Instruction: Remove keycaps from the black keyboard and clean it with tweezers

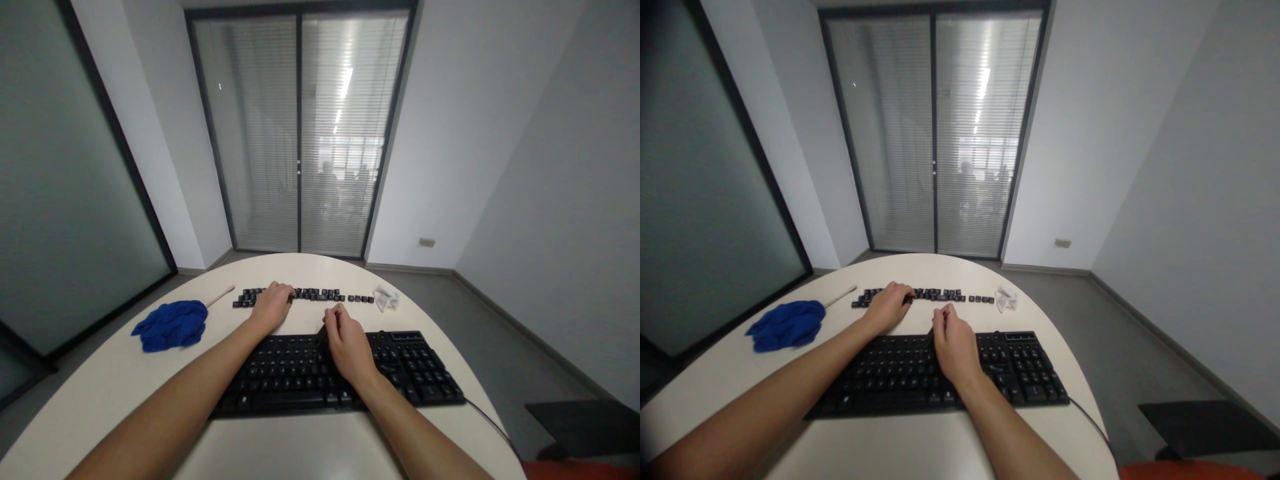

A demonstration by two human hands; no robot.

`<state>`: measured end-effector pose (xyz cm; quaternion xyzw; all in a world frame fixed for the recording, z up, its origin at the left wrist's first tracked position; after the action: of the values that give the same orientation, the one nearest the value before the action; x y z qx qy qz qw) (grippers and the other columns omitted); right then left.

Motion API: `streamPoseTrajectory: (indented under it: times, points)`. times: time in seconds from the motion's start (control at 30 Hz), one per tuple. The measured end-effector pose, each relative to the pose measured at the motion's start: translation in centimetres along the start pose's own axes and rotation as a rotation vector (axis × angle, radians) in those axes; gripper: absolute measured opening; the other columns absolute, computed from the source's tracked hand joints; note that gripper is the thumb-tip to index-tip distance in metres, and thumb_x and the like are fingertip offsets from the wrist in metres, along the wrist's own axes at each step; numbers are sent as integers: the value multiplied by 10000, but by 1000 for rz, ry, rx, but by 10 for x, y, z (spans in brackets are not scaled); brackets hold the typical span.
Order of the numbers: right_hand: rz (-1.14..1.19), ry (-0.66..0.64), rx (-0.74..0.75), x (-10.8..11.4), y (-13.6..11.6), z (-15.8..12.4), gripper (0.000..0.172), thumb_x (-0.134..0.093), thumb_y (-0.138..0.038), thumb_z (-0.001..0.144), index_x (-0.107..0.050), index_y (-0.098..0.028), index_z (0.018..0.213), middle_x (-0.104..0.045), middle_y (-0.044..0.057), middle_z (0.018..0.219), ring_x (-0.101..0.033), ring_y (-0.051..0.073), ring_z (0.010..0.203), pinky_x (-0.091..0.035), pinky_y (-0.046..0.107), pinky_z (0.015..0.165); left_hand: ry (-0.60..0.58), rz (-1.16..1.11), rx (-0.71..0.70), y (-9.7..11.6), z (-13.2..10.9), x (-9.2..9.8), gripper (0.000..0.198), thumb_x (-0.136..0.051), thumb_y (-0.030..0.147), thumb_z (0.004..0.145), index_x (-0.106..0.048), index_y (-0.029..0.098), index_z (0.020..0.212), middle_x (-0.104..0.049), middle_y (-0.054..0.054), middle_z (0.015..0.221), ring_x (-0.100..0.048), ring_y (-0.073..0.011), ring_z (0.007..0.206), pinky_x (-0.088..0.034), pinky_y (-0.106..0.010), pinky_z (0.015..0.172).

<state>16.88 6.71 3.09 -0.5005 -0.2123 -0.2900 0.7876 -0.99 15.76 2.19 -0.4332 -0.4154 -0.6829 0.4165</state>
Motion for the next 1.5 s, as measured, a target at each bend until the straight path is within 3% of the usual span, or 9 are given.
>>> streamPoseTrajectory:
  times: [0.17, 0.37, 0.5, 0.7, 1.1, 1.23, 1.37, 1.5]
  points:
    - [13, -12, -14, -1, 1, 1, 274, -295, -384, 1002, -457, -227, 847, -647, 37, 689, -640, 218, 673, -365, 266, 608, 50, -34, 28, 11, -16, 7, 229, -531, 150, 848, -633, 197, 1048, -664, -83, 1088, -556, -255, 1077, -441, -365, 933]
    - [-19, -23, 3, 5, -4, -1, 308, -264, -405, 1006, -466, -227, 856, -645, 35, 689, -632, 214, 645, -368, 269, 598, 7, -153, -21, 44, -74, 4, 286, -524, 278, 883, -587, 164, 1138, -641, -99, 1142, -568, -259, 1092, -431, -371, 969]
    - [-82, -3, 22, 12, -8, 0, 317, -259, -417, 1006, -469, -226, 867, -650, 35, 678, -642, 222, 651, -368, 275, 604, -44, -216, -53, 50, -100, 1, 314, -484, 290, 912, -580, 177, 1189, -635, -94, 1176, -557, -257, 1120, -402, -393, 1014]
    - [-104, 28, 16, 16, -5, 1, 323, -258, -426, 1008, -466, -226, 861, -684, 54, 754, -668, 233, 742, -380, 274, 626, -31, -223, -38, 37, -106, 6, 303, -480, 241, 898, -603, 179, 1168, -652, -83, 1147, -568, -245, 1092, -409, -397, 1008]
    - [-106, -64, 60, 7, -16, -9, 312, -280, -408, 1010, -496, -219, 889, -639, 12, 640, -628, 202, 579, -360, 261, 558, 14, -266, -31, 31, -111, 9, 270, -506, 213, 879, -612, 199, 1127, -663, -77, 1129, -576, -240, 1086, -410, -381, 1006]
    - [-237, -95, 98, 10, -29, -4, 299, -293, -382, 1017, -506, -212, 894, -650, 19, 641, -640, 208, 586, -344, 263, 559, 0, -245, -21, 33, -111, 9, 273, -492, 205, 875, -615, 195, 1118, -665, -81, 1112, -581, -246, 1068, -411, -382, 993]
    - [-396, -215, 172, 9, -49, 4, 253, -354, -375, 1012, -527, -207, 935, -673, 31, 664, -667, 225, 623, -310, 262, 543, -9, -227, -14, 35, -109, 10, 293, -481, 210, 877, -606, 191, 1142, -663, -90, 1108, -583, -253, 1066, -407, -386, 988]
    - [-337, -261, 175, 3, -60, 0, 252, -364, -381, 1012, -537, -212, 939, -677, 21, 673, -669, 196, 618, -335, 244, 549, -17, -219, -22, 36, -109, 10, 298, -483, 208, 876, -592, 195, 1153, -654, -90, 1131, -573, -256, 1077, -401, -394, 991]
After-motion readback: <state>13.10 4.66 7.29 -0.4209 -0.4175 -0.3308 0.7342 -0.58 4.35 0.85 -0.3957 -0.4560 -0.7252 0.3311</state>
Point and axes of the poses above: each hand's wrist, its own z-axis towards the middle knuckle, its own x-axis out of the back of the hand, y = z × x, the point moved 4 cm from there along z, towards the middle knuckle
